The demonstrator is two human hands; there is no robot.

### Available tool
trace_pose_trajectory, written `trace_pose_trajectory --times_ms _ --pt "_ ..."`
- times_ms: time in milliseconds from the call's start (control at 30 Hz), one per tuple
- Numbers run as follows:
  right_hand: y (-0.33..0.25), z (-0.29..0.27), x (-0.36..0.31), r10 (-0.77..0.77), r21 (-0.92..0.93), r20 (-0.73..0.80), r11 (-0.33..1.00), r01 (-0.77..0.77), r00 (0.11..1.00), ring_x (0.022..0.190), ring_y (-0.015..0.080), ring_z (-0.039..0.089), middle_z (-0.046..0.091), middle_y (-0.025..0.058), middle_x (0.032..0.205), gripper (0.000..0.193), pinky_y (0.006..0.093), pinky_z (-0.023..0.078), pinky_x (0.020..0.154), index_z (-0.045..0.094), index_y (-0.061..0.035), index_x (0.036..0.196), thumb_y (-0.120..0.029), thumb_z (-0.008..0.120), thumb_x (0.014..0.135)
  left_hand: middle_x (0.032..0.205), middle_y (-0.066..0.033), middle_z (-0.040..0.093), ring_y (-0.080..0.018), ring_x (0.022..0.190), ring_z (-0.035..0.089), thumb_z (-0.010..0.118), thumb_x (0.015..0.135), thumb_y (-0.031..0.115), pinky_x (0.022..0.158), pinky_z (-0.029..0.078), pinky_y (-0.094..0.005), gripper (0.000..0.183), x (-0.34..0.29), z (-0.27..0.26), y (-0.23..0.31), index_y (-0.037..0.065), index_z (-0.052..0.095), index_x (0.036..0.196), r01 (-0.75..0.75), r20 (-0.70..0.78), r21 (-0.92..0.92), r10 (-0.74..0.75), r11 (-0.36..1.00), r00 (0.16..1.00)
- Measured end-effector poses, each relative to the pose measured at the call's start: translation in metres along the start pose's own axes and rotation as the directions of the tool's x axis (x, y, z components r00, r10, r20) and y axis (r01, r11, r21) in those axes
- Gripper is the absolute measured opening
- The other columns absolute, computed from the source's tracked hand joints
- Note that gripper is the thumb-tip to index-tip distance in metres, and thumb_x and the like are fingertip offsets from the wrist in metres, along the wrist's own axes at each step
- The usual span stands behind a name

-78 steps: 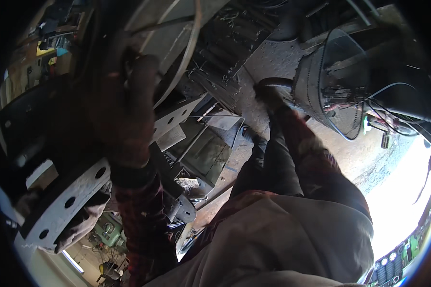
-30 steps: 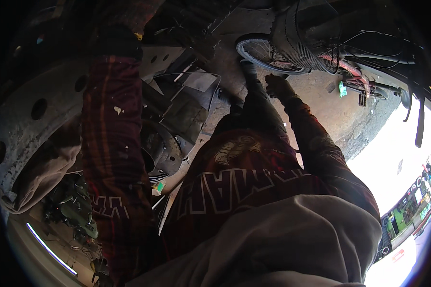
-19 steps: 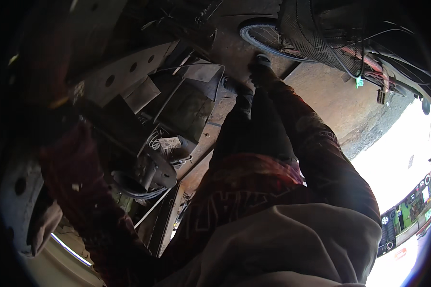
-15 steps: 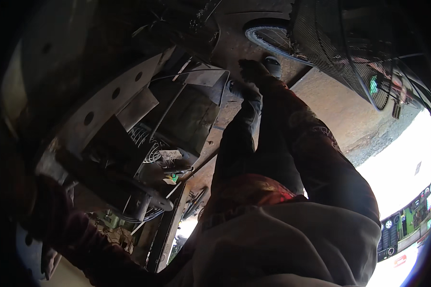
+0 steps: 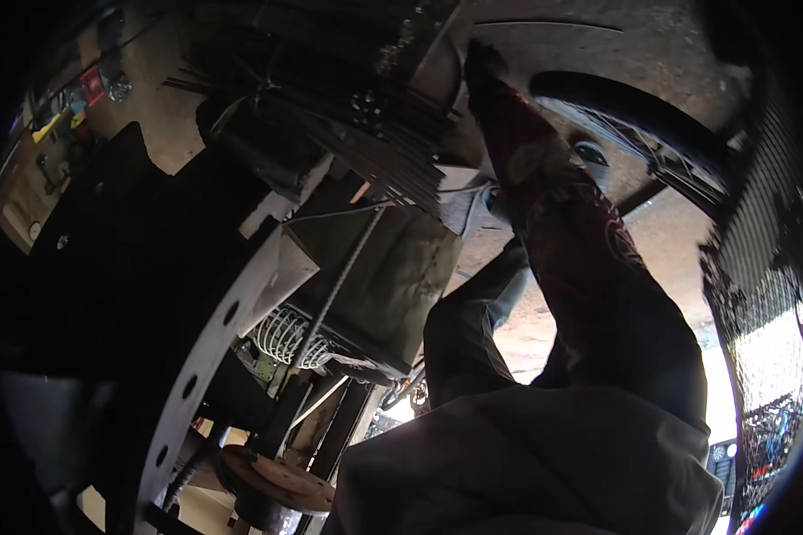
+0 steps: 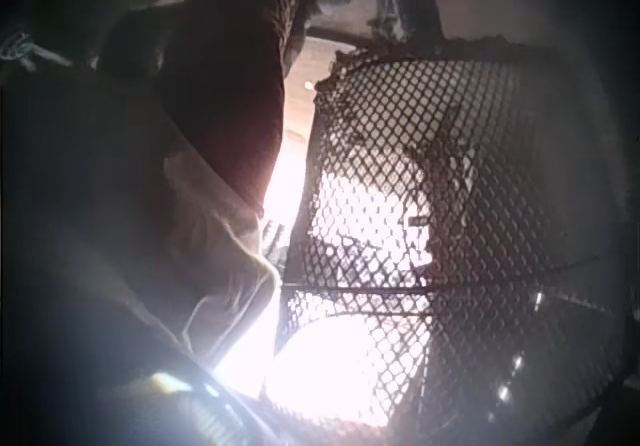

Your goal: The person picks up metal rods one by one from a pile and places them into a cylindrical metal container.

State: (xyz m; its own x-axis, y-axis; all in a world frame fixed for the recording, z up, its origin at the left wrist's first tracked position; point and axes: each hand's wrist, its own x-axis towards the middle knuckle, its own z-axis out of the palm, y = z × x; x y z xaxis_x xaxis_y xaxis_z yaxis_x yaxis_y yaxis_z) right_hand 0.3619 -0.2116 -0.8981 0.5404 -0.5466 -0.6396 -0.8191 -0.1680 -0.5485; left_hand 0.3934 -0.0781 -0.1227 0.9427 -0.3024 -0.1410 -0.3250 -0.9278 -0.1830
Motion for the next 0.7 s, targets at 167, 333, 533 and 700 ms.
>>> trace_pose_trajectory --times_ms 167,333,533,700 --pt "-0.011 0.009 0.03 -0.004 -0.162 -0.01 0.987 0.002 1.0 0.091 0.0304 0.07 0.071 0.0132 0.105 0.031 0.0453 0.057 0.074 0.067 -0.0117 0.12 -0.033 0.054 0.1 0.145 -0.0191 0.053 -0.0349 0.134 0.051 0.047 0.103 0.038 0.111 0.04 -0.0447 0.053 -0.011 0.005 -0.004 0.006 0.05 0.145 0.093 0.017 0.025 -0.093 0.995 0.995" --pt "0.024 0.014 0.056 0.068 -0.221 -0.032 0.973 -0.073 0.997 0.089 0.0302 0.07 0.071 0.0135 0.104 0.031 0.0452 0.057 0.073 0.067 -0.0112 0.119 -0.033 0.053 0.1 0.146 -0.0191 0.053 -0.0345 0.135 0.051 0.046 0.104 0.038 0.112 0.04 -0.0446 0.053 0.002 0.014 -0.008 0.006 0.05 0.146 0.118 0.045 0.009 -0.118 0.993 0.992" --pt "0.013 0.031 0.067 0.101 -0.243 -0.006 0.965 -0.099 0.995 0.086 0.03 0.07 0.071 0.0139 0.102 0.032 0.045 0.057 0.071 0.067 -0.0105 0.118 -0.033 0.052 0.1 0.147 -0.019 0.052 -0.034 0.136 0.05 0.045 0.104 0.037 0.113 0.039 -0.0444 0.053 -0.001 0.003 -0.009 0.006 0.049 0.147 0.169 0.029 0.033 -0.17 0.985 0.985" --pt "0.019 0.039 0.066 0.116 -0.247 0.019 0.963 -0.108 0.993 0.084 0.0299 0.07 0.07 0.0142 0.1 0.032 0.0449 0.057 0.07 0.066 -0.0099 0.117 -0.033 0.052 0.1 0.148 -0.0189 0.051 -0.0336 0.137 0.05 0.044 0.104 0.037 0.113 0.039 -0.0443 0.053 -0.001 0.002 -0.008 0.005 0.048 0.147 0.192 0.04 0.04 -0.193 0.981 0.98"
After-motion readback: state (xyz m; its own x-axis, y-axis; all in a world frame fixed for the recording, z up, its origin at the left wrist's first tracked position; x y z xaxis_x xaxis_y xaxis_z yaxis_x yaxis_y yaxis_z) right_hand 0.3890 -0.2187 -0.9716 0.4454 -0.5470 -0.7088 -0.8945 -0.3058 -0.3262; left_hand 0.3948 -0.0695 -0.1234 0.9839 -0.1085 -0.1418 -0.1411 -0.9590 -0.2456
